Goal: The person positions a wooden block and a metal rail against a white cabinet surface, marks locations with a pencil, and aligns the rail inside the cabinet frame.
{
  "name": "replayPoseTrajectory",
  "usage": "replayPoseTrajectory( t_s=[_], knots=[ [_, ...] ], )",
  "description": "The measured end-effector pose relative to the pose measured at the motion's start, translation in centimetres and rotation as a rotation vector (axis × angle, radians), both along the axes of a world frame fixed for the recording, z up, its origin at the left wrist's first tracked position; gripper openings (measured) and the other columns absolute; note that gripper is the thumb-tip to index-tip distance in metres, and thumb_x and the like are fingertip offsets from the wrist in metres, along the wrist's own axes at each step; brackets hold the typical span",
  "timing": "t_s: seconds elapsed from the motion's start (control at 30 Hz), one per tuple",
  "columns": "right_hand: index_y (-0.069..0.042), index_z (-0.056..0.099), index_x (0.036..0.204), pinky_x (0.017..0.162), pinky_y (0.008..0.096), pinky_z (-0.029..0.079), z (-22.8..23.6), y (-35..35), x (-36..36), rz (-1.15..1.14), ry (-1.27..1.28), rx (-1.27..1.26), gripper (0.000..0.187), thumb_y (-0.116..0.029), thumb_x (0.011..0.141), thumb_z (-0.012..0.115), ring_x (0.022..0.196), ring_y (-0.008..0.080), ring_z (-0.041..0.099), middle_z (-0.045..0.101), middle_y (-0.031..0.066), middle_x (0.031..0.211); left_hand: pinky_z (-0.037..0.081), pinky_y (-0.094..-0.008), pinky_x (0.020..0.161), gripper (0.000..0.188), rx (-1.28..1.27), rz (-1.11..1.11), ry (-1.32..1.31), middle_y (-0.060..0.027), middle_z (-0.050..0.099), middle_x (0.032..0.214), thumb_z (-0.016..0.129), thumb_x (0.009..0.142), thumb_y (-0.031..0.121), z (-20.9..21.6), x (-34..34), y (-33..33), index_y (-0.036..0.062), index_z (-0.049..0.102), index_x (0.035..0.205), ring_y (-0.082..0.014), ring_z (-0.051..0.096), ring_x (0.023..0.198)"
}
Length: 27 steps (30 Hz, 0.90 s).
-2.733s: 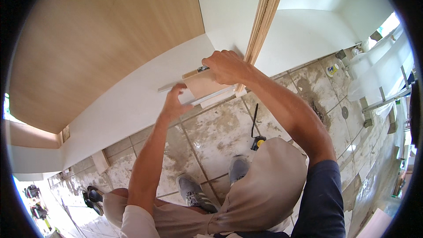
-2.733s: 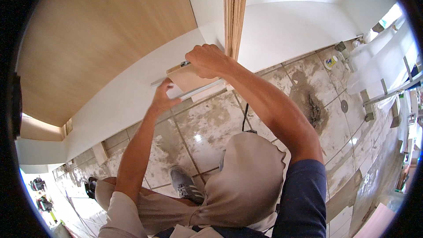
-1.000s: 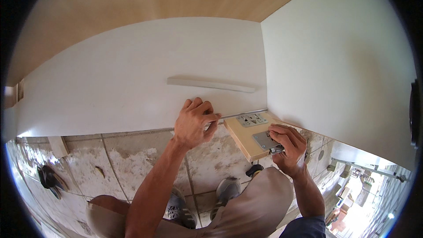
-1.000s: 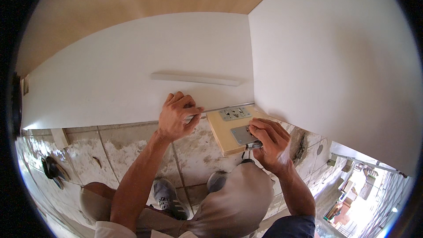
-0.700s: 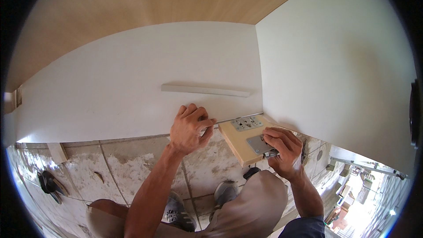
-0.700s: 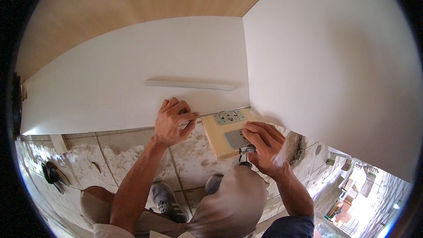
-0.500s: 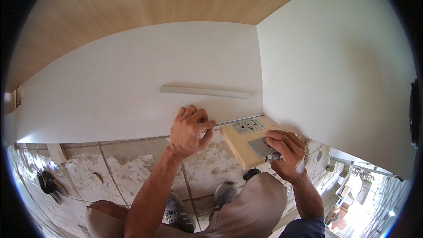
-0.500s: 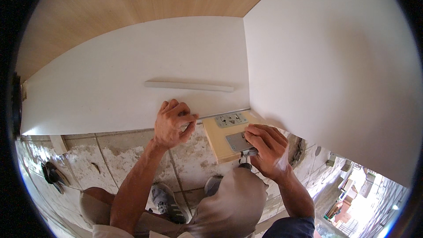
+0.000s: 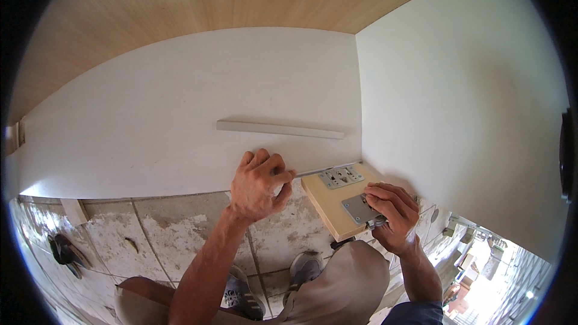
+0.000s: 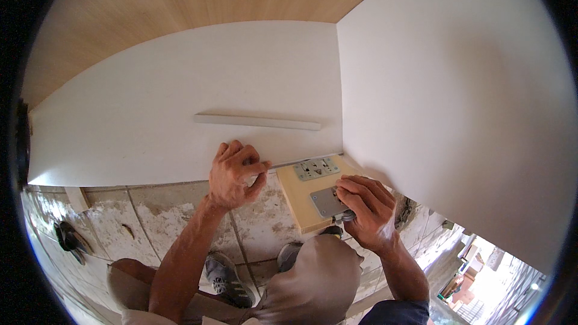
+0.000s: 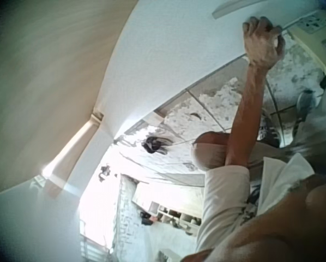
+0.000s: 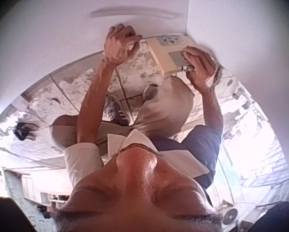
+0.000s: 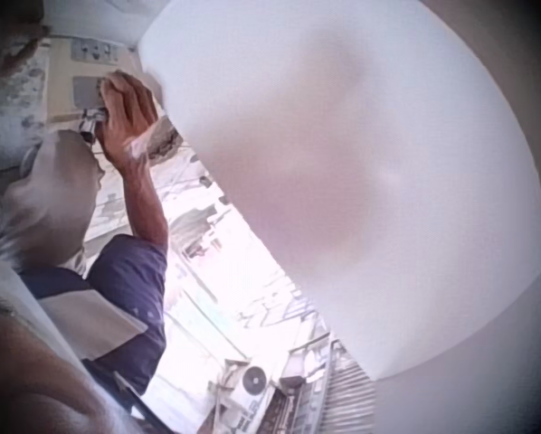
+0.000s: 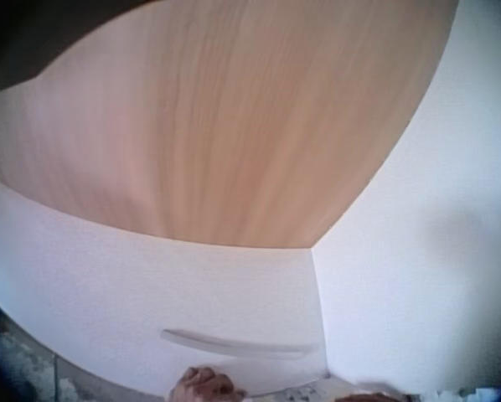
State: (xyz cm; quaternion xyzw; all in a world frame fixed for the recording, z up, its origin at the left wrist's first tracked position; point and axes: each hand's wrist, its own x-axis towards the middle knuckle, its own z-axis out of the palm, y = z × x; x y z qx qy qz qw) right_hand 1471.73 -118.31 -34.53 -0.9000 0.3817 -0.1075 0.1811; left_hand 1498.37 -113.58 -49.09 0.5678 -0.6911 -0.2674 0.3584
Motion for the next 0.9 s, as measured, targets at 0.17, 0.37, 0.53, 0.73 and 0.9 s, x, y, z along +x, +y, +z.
replayPoseTrajectory(
  t_s=[0.17,0.37,0.53,0.73,0.9],
  knots=[
    [0.002,0.068,0.098,0.084,0.0431,0.058,0.3,-0.5,0.4,-0.012,0.044,0.034,0.040,0.007,0.058,0.071,0.100,0.0330,0.071,0.073,0.0130,0.108,0.039,-0.0376,0.073,0.012,-0.031,0.018,0.021,0.0020,0.057,0.078,0.080,0.072,0.009,-0.1,-0.1,-0.1,0.0171,0.076,0.080,-0.0193,0.050,0.076],
    [0.000,0.068,0.103,0.095,0.0446,0.054,1.8,-2.4,2.0,-0.079,0.192,0.147,0.046,0.010,0.058,0.068,0.106,0.0340,0.069,0.073,0.0138,0.109,0.039,-0.0377,0.073,0.016,-0.035,0.018,0.016,0.0014,0.057,0.079,0.079,0.069,0.008,-0.5,-0.1,0.0,0.0166,0.076,0.083,-0.0199,0.051,0.077],
    [-0.002,0.065,0.101,0.094,0.0460,0.051,2.3,-3.0,3.7,-0.041,0.298,0.081,0.043,0.010,0.060,0.068,0.103,0.0360,0.067,0.072,0.0145,0.103,0.041,-0.0374,0.075,0.017,-0.040,0.025,0.024,0.0009,0.057,0.081,0.078,0.067,0.007,-0.2,0.0,0.1,0.0141,0.076,0.083,-0.0198,0.052,0.081],
    [-0.002,0.066,0.104,0.091,0.0485,0.048,3.1,-3.4,3.9,-0.164,0.451,0.137,0.042,0.008,0.063,0.069,0.097,0.0397,0.064,0.071,0.0167,0.099,0.042,-0.0381,0.075,0.020,-0.050,0.028,0.039,-0.0006,0.059,0.083,0.077,0.067,0.006,-0.3,0.0,0.2,0.0135,0.077,0.085,-0.0213,0.055,0.082],
    [-0.004,0.065,0.102,0.087,0.0491,0.049,3.2,-4.3,3.7,-0.150,0.516,0.106,0.035,0.005,0.069,0.071,0.095,0.0404,0.063,0.070,0.0175,0.096,0.041,-0.0383,0.075,0.021,-0.065,0.029,0.040,-0.0010,0.062,0.084,0.077,0.067,0.005,-0.8,-0.4,-0.1,0.0135,0.077,0.086,-0.0213,0.056,0.082]
  ],
)
